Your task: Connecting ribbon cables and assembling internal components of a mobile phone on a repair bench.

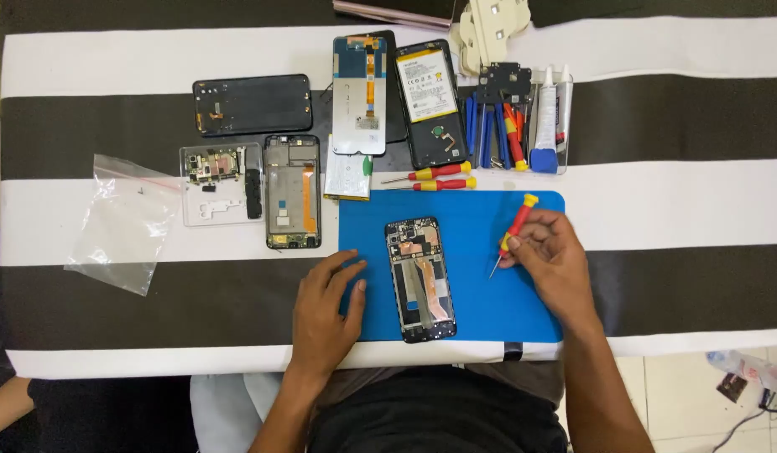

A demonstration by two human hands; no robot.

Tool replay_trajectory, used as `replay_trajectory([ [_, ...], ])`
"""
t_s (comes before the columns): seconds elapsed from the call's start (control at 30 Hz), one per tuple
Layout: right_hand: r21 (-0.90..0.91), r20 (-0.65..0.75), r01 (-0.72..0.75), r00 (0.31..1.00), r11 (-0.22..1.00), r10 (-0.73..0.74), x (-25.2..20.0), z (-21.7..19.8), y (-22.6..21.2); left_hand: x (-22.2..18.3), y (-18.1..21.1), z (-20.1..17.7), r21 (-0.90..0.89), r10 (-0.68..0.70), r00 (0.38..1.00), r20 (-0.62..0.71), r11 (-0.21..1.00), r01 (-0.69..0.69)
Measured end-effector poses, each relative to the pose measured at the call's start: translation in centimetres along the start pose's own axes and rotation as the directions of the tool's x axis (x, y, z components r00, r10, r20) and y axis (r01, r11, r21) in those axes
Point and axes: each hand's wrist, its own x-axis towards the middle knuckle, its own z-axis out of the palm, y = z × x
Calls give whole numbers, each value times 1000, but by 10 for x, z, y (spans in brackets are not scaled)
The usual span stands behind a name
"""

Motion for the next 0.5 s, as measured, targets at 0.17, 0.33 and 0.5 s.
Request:
replay_trajectory([
  [0.17,127,-4,93,996,987,-93,-2,5,-6,-4,9,-10,-36,61,996,-63,997,-63],
  [0.33,127,-10,137,991,982,-137,-3,6,5,-32,45,-66,-64,173,946,-273,978,-197],
  [0.5,83,-22,251,968,964,-250,7,5,17,-44,69,-102,-69,209,938,-276,969,-236],
])
